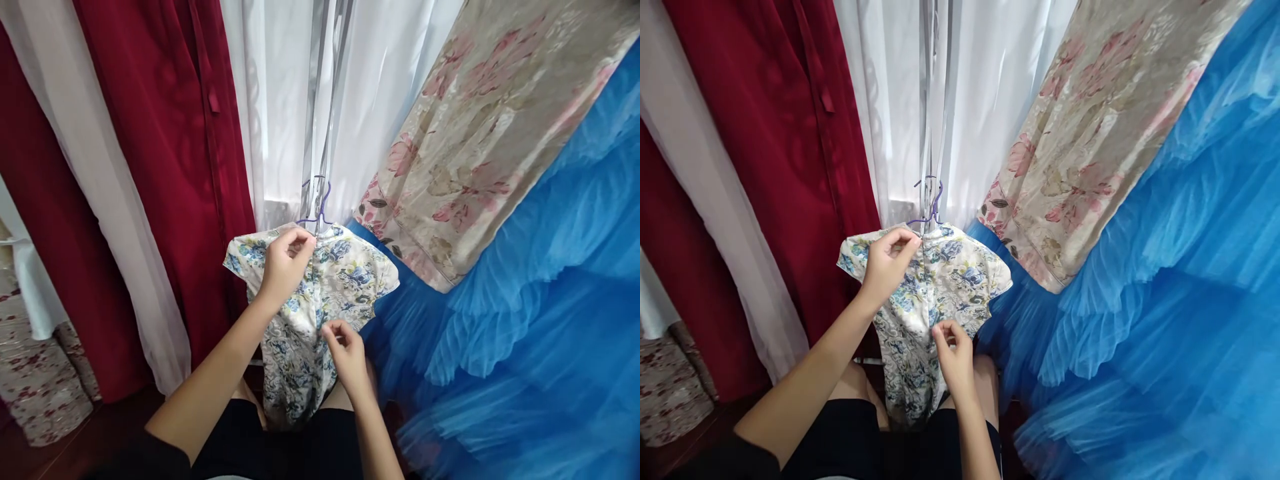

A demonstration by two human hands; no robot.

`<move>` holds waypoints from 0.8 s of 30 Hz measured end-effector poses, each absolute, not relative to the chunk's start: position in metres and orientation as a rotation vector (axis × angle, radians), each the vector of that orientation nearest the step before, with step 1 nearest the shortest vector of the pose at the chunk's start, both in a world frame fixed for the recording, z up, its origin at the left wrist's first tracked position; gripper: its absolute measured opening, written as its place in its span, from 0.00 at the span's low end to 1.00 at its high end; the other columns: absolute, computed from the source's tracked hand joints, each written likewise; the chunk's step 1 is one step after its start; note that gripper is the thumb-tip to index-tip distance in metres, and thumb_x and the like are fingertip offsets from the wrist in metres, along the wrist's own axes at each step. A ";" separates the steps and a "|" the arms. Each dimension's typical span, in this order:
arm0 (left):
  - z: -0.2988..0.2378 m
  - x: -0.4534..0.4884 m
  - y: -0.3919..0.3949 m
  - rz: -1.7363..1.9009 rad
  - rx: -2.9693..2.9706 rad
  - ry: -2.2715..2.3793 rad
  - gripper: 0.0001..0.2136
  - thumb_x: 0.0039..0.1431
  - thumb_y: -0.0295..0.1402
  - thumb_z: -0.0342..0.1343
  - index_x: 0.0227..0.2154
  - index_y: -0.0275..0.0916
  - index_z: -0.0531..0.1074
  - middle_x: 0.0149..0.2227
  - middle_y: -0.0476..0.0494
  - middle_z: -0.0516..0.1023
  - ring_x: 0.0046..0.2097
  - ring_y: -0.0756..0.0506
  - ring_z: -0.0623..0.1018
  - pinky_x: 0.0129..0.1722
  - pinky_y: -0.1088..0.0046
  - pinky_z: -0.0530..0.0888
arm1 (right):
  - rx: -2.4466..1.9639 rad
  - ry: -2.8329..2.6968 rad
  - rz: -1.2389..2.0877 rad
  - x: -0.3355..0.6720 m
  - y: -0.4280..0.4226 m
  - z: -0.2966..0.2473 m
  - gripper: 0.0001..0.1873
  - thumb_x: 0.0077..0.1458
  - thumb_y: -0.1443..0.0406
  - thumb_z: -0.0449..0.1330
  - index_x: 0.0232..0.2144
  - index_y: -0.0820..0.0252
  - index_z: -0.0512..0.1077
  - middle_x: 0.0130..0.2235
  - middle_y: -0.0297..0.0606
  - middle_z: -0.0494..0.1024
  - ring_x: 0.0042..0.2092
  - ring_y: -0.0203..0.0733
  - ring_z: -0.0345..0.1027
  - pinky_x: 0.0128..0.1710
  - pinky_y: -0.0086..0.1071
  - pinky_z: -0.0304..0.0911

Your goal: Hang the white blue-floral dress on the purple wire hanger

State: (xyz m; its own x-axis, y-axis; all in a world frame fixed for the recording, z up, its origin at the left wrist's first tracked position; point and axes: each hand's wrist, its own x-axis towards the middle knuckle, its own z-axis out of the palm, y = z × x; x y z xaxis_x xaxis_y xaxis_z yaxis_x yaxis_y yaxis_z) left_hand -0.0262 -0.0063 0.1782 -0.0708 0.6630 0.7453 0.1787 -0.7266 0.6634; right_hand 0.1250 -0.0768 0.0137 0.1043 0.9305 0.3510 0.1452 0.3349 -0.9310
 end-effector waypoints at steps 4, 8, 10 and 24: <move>0.171 -0.031 -0.016 1.756 2.188 0.978 0.05 0.64 0.31 0.56 0.32 0.38 0.74 0.51 0.39 0.73 0.45 0.46 0.76 0.41 0.69 0.74 | -0.826 -1.381 0.938 0.115 -0.041 0.086 0.20 0.64 0.49 0.56 0.31 0.59 0.74 0.28 0.35 0.71 0.29 0.39 0.62 0.29 0.32 0.57; 0.180 -0.044 -0.019 1.576 2.418 0.918 0.08 0.67 0.28 0.52 0.30 0.38 0.70 0.37 0.45 0.75 0.41 0.46 0.75 0.44 0.67 0.72 | -0.628 -1.369 0.977 0.100 -0.009 0.144 0.22 0.62 0.48 0.58 0.26 0.58 0.72 0.25 0.32 0.68 0.27 0.36 0.60 0.27 0.30 0.57; 0.186 -0.052 -0.019 1.517 2.506 0.880 0.09 0.69 0.29 0.50 0.31 0.38 0.70 0.37 0.45 0.74 0.41 0.46 0.75 0.45 0.67 0.72 | -0.598 -1.377 0.945 0.095 -0.001 0.157 0.22 0.60 0.49 0.61 0.23 0.58 0.70 0.23 0.31 0.67 0.25 0.35 0.58 0.26 0.30 0.56; 0.218 -0.085 0.031 2.171 1.745 0.751 0.08 0.57 0.28 0.60 0.38 0.41 0.68 0.33 0.48 0.72 0.34 0.50 0.76 0.38 0.74 0.74 | -0.987 -1.509 0.565 0.082 0.014 0.115 0.20 0.59 0.54 0.57 0.19 0.58 0.63 0.19 0.29 0.62 0.24 0.34 0.53 0.25 0.29 0.49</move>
State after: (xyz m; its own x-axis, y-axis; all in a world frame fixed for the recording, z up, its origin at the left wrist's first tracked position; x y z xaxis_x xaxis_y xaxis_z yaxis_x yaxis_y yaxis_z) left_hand -0.0847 0.0312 0.2178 -0.2475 0.5007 0.8295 0.1189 -0.8340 0.5388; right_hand 0.0822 0.0138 0.1146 0.0449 0.8320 0.5530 0.2637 0.5241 -0.8098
